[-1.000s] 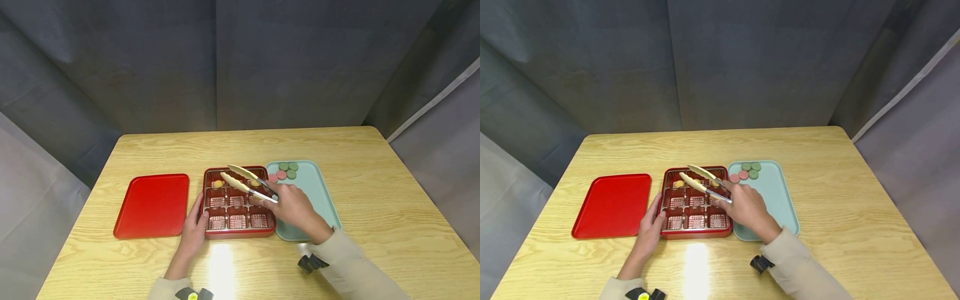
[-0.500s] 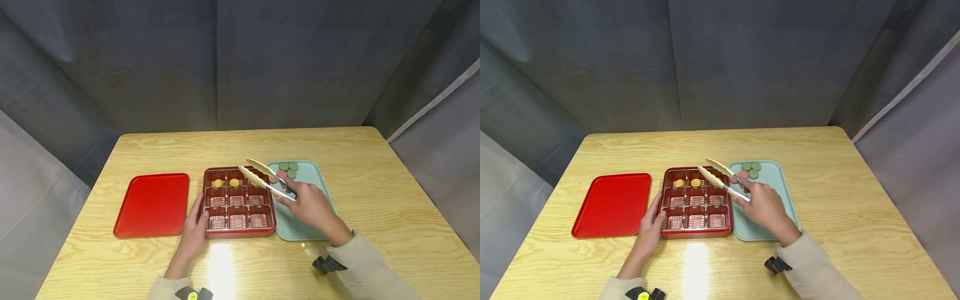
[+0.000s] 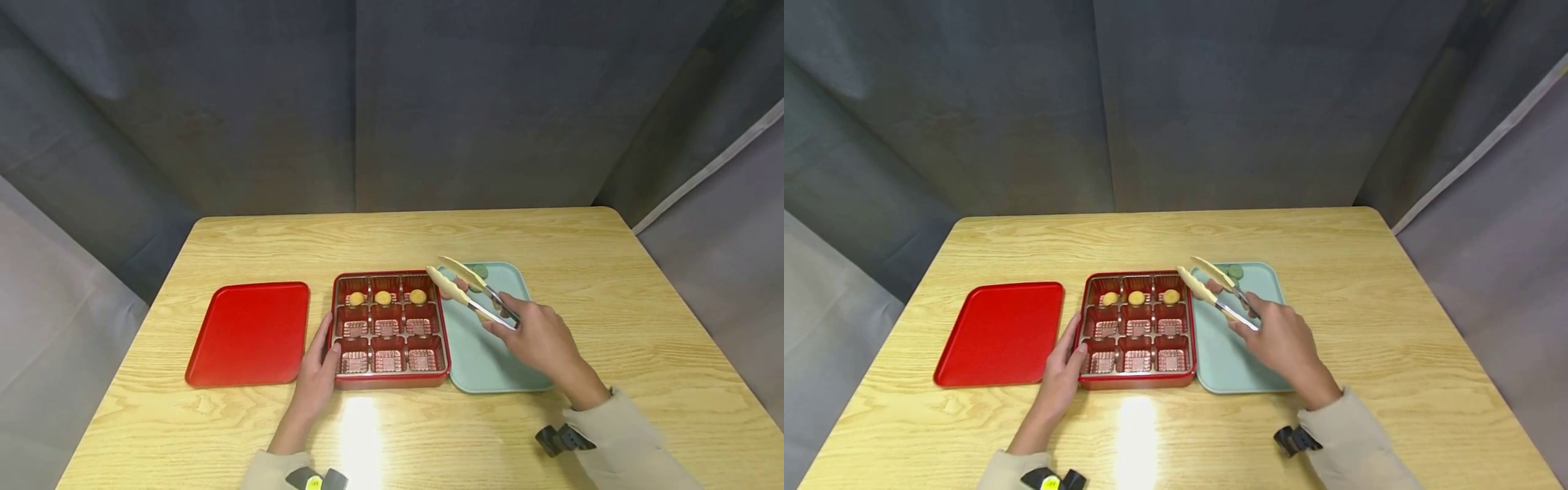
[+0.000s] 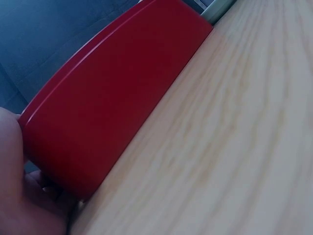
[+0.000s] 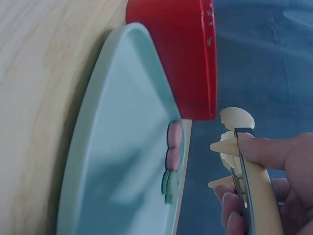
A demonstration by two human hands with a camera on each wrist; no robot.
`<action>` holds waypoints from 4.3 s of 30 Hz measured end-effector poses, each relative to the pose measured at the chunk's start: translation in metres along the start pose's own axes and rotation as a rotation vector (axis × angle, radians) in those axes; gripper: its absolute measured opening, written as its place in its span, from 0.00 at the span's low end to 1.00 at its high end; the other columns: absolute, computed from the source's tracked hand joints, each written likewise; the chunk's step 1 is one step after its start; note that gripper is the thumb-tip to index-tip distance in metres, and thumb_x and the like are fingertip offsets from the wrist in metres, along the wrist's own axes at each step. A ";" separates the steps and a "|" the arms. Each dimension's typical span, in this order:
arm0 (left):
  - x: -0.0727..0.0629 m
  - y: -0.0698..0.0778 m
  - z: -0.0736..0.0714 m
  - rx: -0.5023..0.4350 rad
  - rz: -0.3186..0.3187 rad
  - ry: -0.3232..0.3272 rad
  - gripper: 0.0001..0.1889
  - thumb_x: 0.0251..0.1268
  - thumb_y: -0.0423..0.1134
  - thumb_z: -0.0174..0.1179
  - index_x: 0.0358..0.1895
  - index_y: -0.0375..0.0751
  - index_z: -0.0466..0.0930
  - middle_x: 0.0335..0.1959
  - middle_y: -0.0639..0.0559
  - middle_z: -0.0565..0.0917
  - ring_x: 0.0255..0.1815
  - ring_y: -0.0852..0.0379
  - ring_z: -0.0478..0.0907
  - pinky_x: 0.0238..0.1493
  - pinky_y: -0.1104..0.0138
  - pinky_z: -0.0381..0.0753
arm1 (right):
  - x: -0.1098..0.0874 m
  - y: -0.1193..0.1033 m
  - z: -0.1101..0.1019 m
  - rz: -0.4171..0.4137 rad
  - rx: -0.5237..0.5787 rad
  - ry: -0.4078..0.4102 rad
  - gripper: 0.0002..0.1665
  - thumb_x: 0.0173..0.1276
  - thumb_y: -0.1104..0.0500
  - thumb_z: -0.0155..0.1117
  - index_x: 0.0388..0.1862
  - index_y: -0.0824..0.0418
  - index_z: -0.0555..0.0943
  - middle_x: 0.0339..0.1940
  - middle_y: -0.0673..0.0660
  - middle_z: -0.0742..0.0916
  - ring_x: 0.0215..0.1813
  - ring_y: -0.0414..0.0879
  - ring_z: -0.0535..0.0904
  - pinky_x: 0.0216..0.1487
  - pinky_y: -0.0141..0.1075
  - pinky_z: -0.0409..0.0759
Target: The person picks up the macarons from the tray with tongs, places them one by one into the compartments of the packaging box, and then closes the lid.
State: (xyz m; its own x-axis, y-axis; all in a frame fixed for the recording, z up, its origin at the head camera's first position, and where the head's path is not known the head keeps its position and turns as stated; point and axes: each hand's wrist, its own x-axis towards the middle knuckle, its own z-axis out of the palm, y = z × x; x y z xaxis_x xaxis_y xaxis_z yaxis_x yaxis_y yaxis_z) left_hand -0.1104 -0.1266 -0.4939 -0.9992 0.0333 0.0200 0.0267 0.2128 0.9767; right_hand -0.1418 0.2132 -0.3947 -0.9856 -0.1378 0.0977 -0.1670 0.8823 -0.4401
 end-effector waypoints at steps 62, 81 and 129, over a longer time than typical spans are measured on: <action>0.001 0.000 0.000 0.045 0.010 0.019 0.29 0.74 0.37 0.42 0.75 0.55 0.48 0.75 0.52 0.54 0.75 0.47 0.48 0.71 0.46 0.50 | -0.020 0.059 -0.002 0.146 0.038 -0.108 0.40 0.64 0.47 0.62 0.63 0.76 0.68 0.34 0.66 0.84 0.21 0.46 0.68 0.18 0.35 0.63; 0.001 -0.002 0.000 0.040 0.007 0.025 0.30 0.74 0.37 0.43 0.75 0.56 0.48 0.74 0.54 0.55 0.75 0.49 0.50 0.71 0.47 0.52 | -0.016 0.062 0.004 0.163 0.029 -0.138 0.40 0.63 0.48 0.63 0.63 0.75 0.68 0.40 0.71 0.84 0.26 0.48 0.70 0.21 0.35 0.64; 0.000 0.002 0.001 0.040 -0.011 0.028 0.29 0.74 0.38 0.42 0.75 0.57 0.48 0.75 0.53 0.55 0.75 0.48 0.49 0.71 0.46 0.52 | -0.049 0.002 -0.014 0.044 0.115 -0.121 0.37 0.57 0.48 0.70 0.61 0.67 0.75 0.14 0.47 0.68 0.15 0.36 0.61 0.16 0.30 0.65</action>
State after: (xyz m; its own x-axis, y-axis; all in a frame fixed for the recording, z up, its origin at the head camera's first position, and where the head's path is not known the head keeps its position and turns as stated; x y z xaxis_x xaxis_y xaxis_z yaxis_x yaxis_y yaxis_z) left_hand -0.1099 -0.1253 -0.4923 -0.9999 0.0038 0.0155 0.0160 0.2516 0.9677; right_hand -0.0937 0.2284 -0.3879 -0.9867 -0.1598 -0.0286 -0.1190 0.8323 -0.5414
